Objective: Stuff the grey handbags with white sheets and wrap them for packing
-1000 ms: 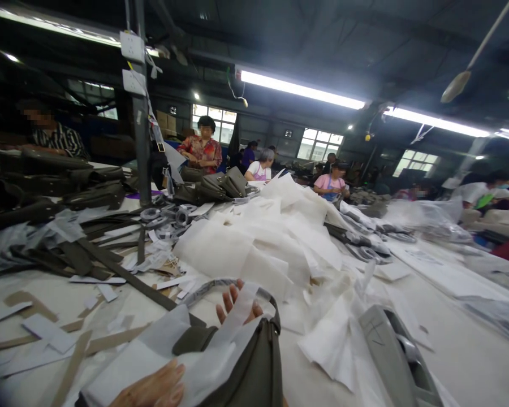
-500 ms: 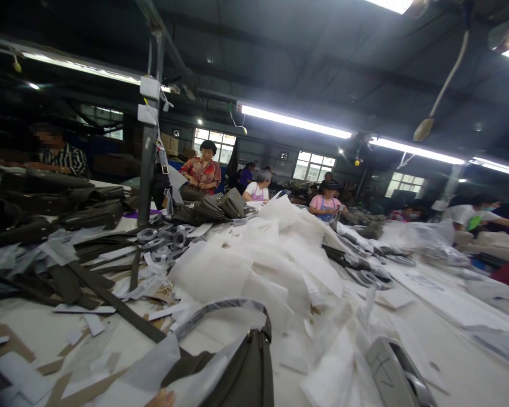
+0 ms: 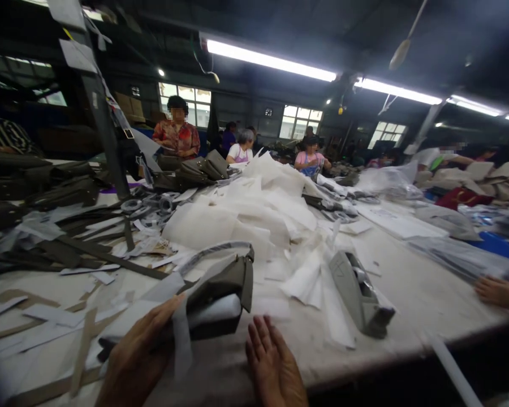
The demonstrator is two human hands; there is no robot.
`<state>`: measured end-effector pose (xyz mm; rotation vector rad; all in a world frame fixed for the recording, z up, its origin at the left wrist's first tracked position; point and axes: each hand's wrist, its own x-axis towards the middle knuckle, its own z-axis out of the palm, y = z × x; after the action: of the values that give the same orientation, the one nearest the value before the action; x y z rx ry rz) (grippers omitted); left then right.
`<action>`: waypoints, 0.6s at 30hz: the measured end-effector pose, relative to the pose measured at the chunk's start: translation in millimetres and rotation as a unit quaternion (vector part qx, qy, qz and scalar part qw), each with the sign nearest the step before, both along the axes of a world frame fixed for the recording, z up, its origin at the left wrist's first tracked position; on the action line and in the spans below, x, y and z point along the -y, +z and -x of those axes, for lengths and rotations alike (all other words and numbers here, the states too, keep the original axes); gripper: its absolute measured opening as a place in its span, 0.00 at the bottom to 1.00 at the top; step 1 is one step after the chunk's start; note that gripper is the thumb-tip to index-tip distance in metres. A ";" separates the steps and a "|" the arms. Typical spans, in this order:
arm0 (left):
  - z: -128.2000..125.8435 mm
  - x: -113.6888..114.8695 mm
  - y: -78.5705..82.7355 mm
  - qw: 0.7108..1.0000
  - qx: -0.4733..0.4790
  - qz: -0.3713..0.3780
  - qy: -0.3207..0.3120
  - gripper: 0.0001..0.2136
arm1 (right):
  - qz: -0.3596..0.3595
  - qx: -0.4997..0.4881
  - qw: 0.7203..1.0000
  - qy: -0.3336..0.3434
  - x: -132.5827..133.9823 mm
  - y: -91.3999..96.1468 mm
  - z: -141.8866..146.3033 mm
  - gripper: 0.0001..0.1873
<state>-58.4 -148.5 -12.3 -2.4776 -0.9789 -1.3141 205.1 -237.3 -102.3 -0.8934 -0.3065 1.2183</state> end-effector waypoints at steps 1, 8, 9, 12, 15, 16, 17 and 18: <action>1.5 -0.4 4.1 1.000 0.011 0.019 0.005 0.21 | 0.027 0.038 0.998 -0.044 3.2 1.6 -1.5 0.27; 12.7 -5.3 12.0 0.997 0.032 0.070 -0.008 0.21 | -0.025 0.625 0.763 -0.163 -4.5 36.5 -31.1 0.24; 13.2 -5.6 11.6 0.997 0.024 0.071 -0.006 0.20 | -0.046 0.664 0.737 -0.119 -13.0 41.1 -30.0 0.23; 13.9 -6.8 8.6 0.998 0.014 0.064 0.002 0.21 | -0.077 0.723 0.686 0.000 -50.1 51.5 -15.4 0.35; 16.1 -11.9 0.3 0.999 0.010 0.053 -0.003 0.22 | -0.086 0.696 0.711 0.047 -88.5 56.7 5.2 0.29; 17.0 -15.1 -4.2 0.999 0.015 0.052 -0.006 0.23 | -0.082 0.668 0.737 0.059 -97.7 57.2 10.8 0.21; 17.8 -19.1 -9.2 0.998 0.023 0.055 -0.010 0.23 | -0.076 0.639 0.762 0.069 -104.5 57.1 15.3 0.13; 18.3 -23.5 -14.4 0.998 0.035 0.057 -0.017 0.23 | -0.071 0.618 0.779 0.075 -108.6 56.2 18.3 0.09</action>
<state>-76.6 -125.0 -26.8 -2.5579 -1.0596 -1.4027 186.8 -128.6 -46.1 -1.4603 -1.5279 0.5503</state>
